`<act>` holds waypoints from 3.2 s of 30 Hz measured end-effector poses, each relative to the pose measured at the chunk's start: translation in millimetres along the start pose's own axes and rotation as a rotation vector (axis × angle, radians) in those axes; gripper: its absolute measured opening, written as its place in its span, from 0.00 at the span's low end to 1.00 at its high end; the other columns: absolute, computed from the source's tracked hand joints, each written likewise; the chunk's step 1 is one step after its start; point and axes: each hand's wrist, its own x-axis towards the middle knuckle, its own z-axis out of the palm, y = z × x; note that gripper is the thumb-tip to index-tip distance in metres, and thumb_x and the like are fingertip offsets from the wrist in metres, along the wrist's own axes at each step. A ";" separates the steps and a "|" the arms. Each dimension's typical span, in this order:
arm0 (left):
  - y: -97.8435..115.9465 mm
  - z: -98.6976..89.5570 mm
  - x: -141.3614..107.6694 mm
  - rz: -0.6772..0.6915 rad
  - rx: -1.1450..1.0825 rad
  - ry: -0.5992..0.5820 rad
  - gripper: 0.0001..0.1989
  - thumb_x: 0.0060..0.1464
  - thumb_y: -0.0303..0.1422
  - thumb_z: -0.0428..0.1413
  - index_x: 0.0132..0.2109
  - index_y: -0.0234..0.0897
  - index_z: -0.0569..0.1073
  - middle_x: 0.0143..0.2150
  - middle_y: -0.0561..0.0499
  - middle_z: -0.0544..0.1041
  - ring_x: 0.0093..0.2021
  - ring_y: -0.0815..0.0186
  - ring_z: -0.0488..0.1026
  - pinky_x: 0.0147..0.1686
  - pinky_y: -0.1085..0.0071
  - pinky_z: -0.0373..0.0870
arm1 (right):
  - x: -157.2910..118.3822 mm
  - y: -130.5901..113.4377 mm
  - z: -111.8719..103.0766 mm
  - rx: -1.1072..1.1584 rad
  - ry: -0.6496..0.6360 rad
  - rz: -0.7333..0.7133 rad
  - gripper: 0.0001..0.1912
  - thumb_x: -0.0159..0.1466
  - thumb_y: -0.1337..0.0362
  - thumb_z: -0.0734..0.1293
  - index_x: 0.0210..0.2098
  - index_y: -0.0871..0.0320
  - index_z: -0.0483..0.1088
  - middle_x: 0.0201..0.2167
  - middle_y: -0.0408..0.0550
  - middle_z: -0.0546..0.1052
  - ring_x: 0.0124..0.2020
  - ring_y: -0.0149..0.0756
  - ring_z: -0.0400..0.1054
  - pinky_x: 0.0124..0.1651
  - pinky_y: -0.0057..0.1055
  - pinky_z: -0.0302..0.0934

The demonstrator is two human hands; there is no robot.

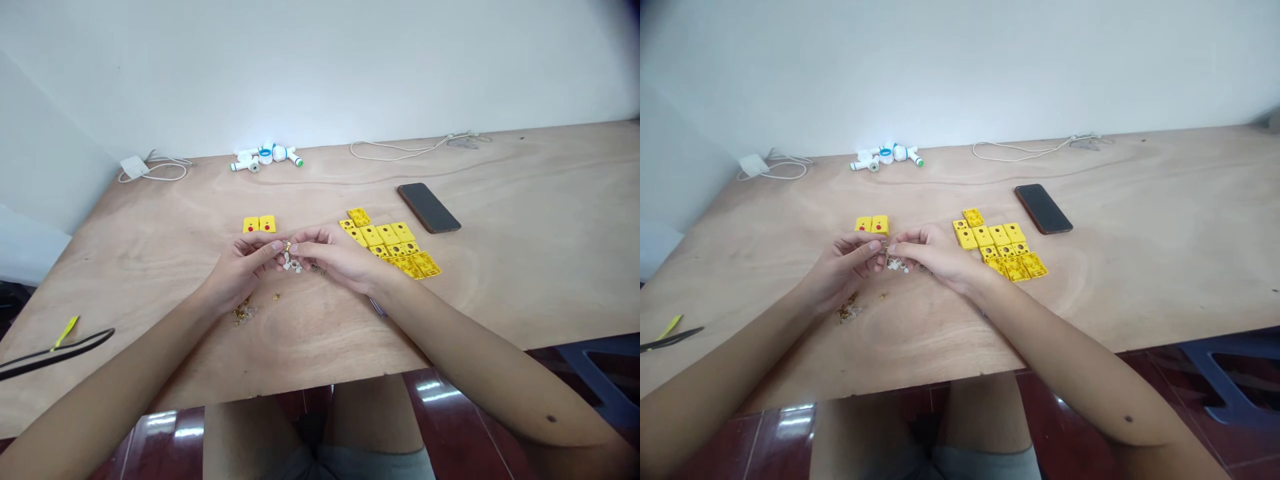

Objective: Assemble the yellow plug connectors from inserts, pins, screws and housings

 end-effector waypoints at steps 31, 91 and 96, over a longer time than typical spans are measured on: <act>-4.8 -3.1 1.9 0.033 0.016 -0.018 0.12 0.54 0.39 0.80 0.42 0.41 0.92 0.34 0.49 0.87 0.33 0.72 0.81 0.38 0.78 0.83 | 0.0 4.3 3.3 0.011 0.058 0.019 0.16 0.61 0.54 0.83 0.37 0.59 0.83 0.36 0.51 0.86 0.32 0.31 0.68 0.36 0.31 0.57; -12.9 -21.8 6.9 0.416 0.626 0.231 0.12 0.58 0.38 0.74 0.46 0.39 0.90 0.46 0.43 0.90 0.43 0.59 0.86 0.44 0.62 0.87 | 4.0 14.0 -11.4 -0.718 0.122 -0.458 0.07 0.73 0.63 0.70 0.47 0.55 0.81 0.39 0.48 0.85 0.39 0.40 0.77 0.45 0.37 0.68; -13.7 -19.1 5.6 0.430 0.607 0.204 0.11 0.58 0.39 0.75 0.45 0.39 0.90 0.44 0.44 0.90 0.40 0.60 0.86 0.42 0.63 0.88 | 4.7 13.7 -10.8 -0.630 0.161 -0.438 0.06 0.71 0.62 0.72 0.46 0.55 0.81 0.39 0.47 0.85 0.40 0.39 0.77 0.46 0.37 0.68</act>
